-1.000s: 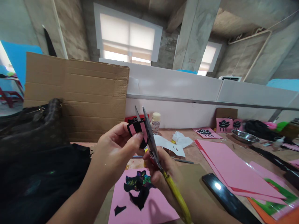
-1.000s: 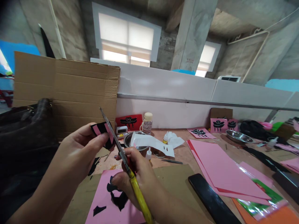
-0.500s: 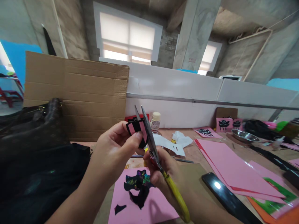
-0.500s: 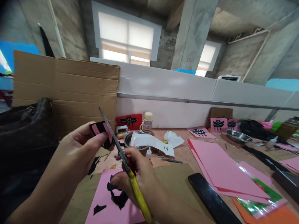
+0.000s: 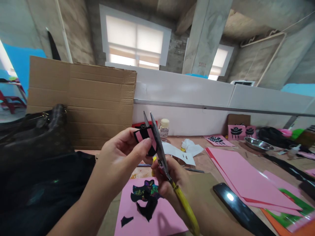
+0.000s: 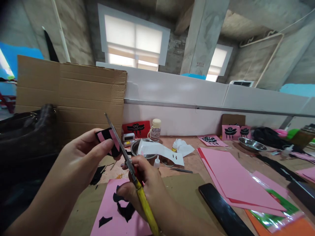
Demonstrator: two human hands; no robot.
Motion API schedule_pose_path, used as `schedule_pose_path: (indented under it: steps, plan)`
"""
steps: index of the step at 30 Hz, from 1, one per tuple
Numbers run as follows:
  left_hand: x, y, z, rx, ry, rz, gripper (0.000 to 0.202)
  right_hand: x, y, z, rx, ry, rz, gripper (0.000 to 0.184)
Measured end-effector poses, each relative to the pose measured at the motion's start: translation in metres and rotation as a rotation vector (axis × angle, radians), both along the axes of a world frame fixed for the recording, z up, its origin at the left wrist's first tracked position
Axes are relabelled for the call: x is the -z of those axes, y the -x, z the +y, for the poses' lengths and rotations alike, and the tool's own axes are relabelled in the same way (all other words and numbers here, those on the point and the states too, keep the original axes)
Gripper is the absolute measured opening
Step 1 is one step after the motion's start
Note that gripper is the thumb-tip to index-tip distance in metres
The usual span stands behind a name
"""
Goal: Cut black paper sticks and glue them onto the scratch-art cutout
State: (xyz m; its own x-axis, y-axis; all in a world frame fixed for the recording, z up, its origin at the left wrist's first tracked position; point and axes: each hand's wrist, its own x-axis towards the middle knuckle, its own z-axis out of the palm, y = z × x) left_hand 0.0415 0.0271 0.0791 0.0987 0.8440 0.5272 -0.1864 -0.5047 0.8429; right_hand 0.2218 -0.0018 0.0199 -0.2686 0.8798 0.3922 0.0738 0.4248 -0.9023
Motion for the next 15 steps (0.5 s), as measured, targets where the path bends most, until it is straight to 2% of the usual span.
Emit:
schedule_pose_path:
  steps: [4,9,15]
  plan:
    - [0.000,0.001,-0.002,-0.073,0.010,0.023,0.013,-0.013,-0.003,-0.006,0.037,0.036,-0.174,0.050]
    - [0.001,0.004,-0.002,-0.143,0.013,0.065,0.018,-0.010,-0.005,-0.005,0.019,-0.039,-0.135,0.057]
    - [0.000,0.004,-0.001,-0.222,-0.048,0.101,0.016,-0.022,-0.005,-0.008,0.027,-0.021,-0.224,0.052]
